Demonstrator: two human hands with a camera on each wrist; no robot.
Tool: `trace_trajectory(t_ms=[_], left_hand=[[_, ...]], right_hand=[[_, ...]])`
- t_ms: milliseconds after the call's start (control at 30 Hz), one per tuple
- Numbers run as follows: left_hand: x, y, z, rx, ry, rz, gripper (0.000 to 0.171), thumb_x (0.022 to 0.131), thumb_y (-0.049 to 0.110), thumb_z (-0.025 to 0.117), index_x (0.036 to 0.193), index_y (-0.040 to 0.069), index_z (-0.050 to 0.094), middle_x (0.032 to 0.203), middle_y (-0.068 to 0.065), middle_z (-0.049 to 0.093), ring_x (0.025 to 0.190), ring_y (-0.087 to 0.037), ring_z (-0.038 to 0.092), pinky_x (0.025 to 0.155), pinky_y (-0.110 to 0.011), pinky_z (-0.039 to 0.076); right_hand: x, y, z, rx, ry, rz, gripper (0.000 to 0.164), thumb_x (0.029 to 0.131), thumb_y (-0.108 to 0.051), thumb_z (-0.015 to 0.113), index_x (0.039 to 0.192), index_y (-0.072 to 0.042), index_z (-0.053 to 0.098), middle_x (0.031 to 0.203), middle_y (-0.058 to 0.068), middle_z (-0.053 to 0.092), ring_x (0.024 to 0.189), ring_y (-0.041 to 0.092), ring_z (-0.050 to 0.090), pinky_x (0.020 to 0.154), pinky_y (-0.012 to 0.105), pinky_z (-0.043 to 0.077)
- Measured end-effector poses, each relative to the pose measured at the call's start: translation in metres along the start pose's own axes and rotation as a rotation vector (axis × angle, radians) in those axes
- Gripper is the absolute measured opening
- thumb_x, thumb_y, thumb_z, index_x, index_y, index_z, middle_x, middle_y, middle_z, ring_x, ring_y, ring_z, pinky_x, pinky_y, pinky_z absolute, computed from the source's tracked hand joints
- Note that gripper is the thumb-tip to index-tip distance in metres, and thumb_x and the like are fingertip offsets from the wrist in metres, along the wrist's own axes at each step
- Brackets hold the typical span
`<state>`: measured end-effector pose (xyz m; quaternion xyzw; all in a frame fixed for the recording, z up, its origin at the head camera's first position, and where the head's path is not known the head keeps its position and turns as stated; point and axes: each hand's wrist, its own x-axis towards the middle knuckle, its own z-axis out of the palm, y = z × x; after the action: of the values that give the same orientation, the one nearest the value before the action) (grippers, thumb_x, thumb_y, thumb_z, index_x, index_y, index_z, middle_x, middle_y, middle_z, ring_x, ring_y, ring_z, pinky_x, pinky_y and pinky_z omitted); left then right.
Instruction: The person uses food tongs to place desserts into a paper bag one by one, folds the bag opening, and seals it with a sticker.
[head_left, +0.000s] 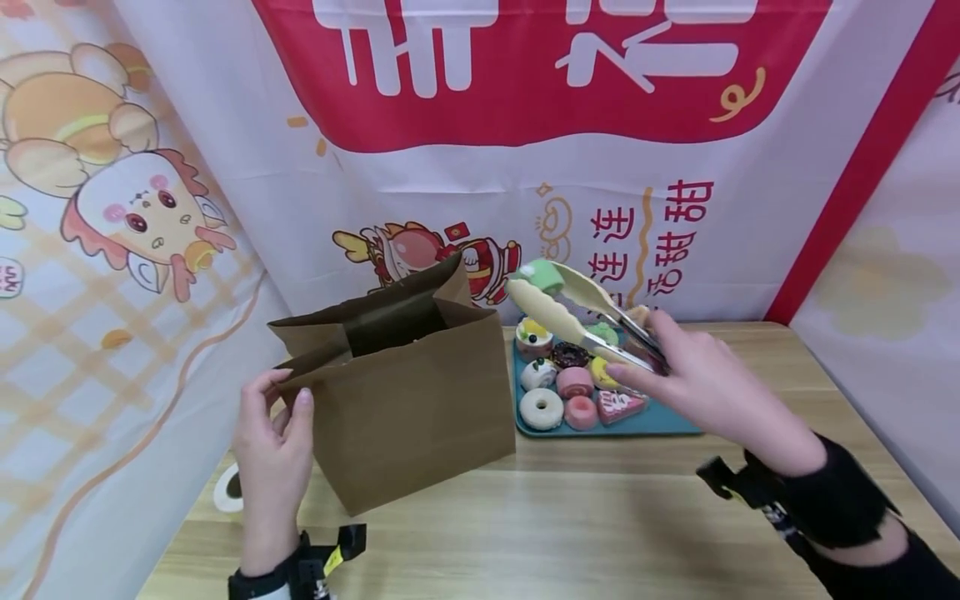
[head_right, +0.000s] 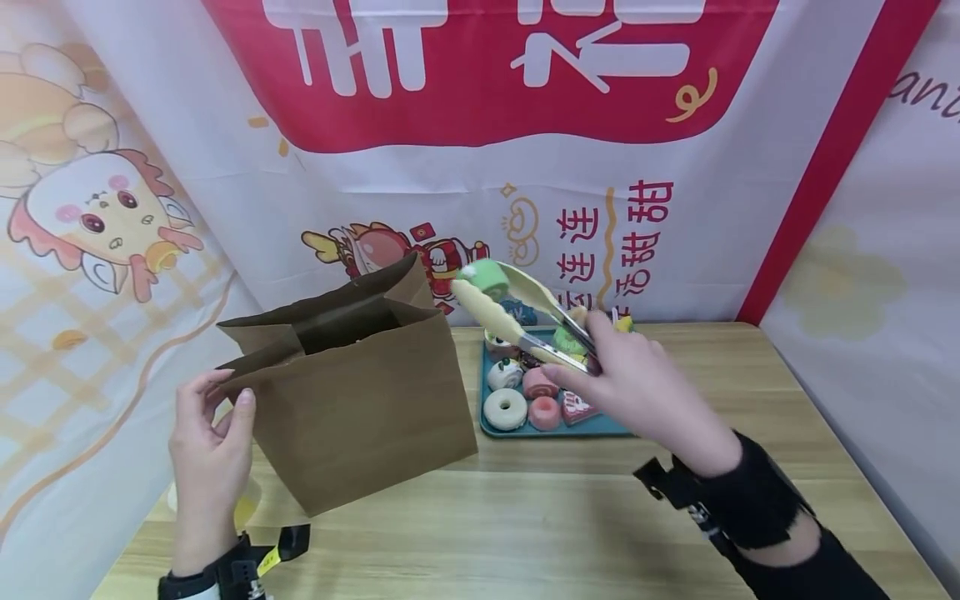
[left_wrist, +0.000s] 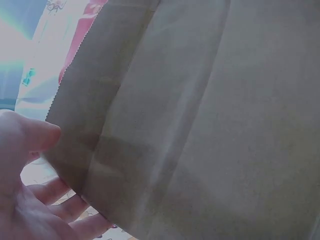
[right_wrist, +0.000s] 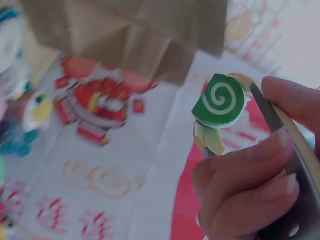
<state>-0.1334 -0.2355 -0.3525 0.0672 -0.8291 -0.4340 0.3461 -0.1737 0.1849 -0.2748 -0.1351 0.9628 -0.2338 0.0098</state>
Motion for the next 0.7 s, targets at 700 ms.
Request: trace_trajectory(t_ms=[700], left_hand=[[-0.010, 0.011, -0.002, 0.079, 0.059, 0.195, 0.025, 0.093, -0.005, 0.054, 0.112, 0.004, 0.068, 0.116, -0.015, 0.062, 0.108, -0.001, 0.053, 0.084, 0.004, 0.041]], right_hand=[[0.077, -0.110, -0.005, -0.068, -0.215, -0.289, 0.050, 0.087, -0.054, 0.064, 0.117, -0.015, 0.052, 0.087, 0.003, 0.064, 0.073, 0.016, 0.062, 0.067, 0.030, 0.048]])
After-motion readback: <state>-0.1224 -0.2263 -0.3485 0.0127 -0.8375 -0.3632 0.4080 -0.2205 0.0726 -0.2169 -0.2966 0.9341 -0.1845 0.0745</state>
